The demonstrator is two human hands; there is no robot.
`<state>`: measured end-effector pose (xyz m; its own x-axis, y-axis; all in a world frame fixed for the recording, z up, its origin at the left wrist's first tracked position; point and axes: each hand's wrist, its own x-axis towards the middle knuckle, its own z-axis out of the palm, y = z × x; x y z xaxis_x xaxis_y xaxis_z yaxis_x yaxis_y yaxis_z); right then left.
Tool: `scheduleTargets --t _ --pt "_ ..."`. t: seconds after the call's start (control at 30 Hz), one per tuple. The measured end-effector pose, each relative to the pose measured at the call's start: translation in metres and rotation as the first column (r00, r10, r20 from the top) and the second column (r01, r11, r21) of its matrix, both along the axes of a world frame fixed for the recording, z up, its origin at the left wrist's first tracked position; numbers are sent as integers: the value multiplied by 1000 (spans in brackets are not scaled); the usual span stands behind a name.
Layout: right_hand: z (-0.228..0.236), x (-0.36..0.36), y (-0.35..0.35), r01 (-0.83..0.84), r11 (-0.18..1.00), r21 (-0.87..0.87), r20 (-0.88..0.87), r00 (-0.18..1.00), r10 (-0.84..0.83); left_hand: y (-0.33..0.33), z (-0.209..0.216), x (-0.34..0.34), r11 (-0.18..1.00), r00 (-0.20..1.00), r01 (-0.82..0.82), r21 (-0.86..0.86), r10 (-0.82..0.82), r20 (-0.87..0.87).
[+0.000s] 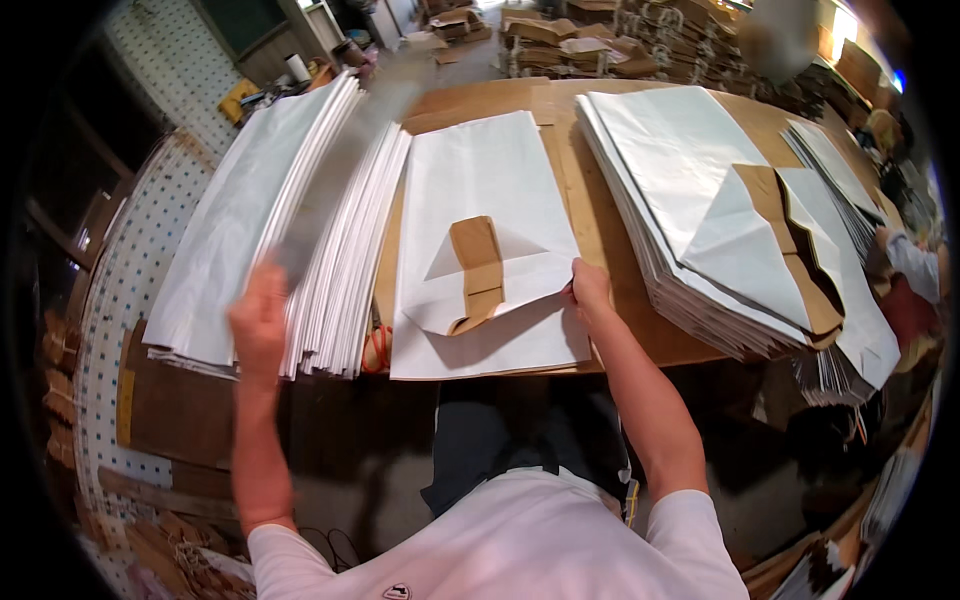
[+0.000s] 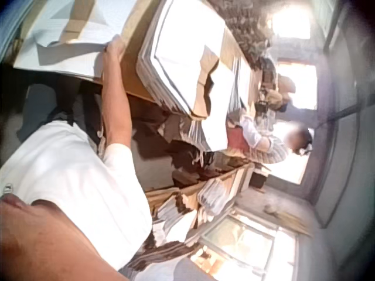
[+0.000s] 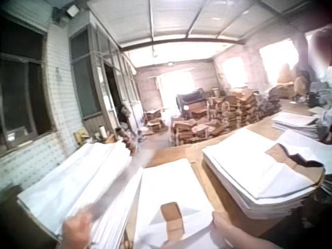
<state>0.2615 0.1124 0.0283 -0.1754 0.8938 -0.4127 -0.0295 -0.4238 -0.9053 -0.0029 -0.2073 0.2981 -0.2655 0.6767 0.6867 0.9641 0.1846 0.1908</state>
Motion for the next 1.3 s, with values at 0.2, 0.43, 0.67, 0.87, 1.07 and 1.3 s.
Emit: scheduleTargets --t 0.2,0.43,0.67,0.87,1.07,1.3 --pt "57 -43 56 -217 600 770 378 913 -155 -60 81 -99 891 856 -454 -9 433 -282" --pt "281 -5 148 -79 382 921 271 834 -481 -58 24 -166 774 853 -506 -380 385 -352" --pt "352 296 176 12 731 682 39 998 -53 -33 23 -93 928 962 -231 -291 262 72" --pt "248 443 148 10 720 694 574 596 -562 80 -25 63 930 861 359 -77 -298 413" --pt "180 468 156 -231 811 537 822 357 -443 246 -89 223 586 469 798 138 -749 467" --pt "149 448 192 -158 917 365 780 590 -208 308 -192 291 711 274 637 299 -571 774"
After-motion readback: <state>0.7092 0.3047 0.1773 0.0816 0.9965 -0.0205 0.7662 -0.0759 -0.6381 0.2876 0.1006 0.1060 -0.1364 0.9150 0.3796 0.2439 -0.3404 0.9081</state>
